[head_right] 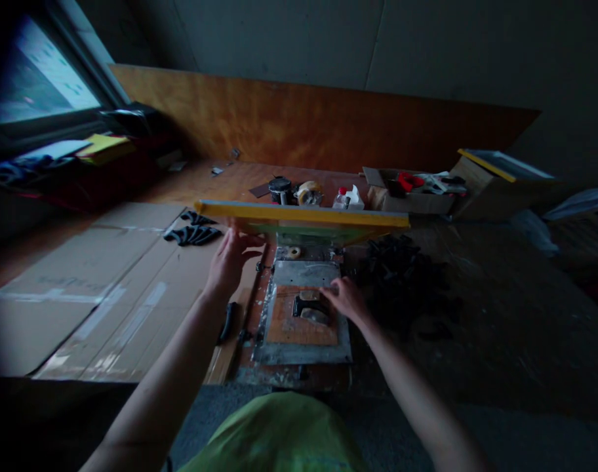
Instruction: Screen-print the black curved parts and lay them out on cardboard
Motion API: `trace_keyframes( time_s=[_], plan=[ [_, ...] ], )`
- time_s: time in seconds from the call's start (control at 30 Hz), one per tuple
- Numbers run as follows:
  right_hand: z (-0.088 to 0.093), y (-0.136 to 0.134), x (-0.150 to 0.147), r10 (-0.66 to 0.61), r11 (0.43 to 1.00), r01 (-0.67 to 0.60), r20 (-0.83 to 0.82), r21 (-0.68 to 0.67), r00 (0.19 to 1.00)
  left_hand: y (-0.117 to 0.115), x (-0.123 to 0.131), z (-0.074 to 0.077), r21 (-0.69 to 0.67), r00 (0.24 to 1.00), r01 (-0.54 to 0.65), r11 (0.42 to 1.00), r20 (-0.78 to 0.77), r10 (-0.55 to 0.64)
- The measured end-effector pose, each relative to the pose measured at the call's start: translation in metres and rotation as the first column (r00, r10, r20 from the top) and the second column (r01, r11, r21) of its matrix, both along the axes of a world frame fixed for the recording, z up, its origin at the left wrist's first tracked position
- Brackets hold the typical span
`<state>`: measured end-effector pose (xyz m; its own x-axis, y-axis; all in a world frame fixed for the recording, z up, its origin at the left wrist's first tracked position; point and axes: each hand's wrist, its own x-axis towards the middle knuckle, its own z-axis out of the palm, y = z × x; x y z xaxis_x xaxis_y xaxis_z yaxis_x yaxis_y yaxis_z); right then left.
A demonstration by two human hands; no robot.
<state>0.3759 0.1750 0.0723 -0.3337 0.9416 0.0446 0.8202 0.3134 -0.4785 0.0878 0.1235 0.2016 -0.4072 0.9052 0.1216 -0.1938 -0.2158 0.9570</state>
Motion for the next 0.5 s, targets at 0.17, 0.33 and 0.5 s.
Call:
trace_keyframes(
  time_s=[0.17,0.33,0.5],
  plan=[
    [-0.011,-0.048,-0.046,0.125,0.992,-0.128,0.256,-0.007,0.959,-0.03,0.027,-0.041,-0.214,0.996,-0.078,0.974,0.014,0.083],
    [0.006,-0.082,-0.08,0.057,0.998,-0.058,0.033,0.02,0.998,-0.095,0.074,-0.102,-0.642,0.899,0.438,0.629,0.293,-0.326],
    [0.004,-0.092,-0.061,0.447,0.891,-0.438,-0.061,0.119,0.893,-0.105,0.037,-0.133,-0.616,0.964,0.209,0.759,0.262,-0.052]
  ],
)
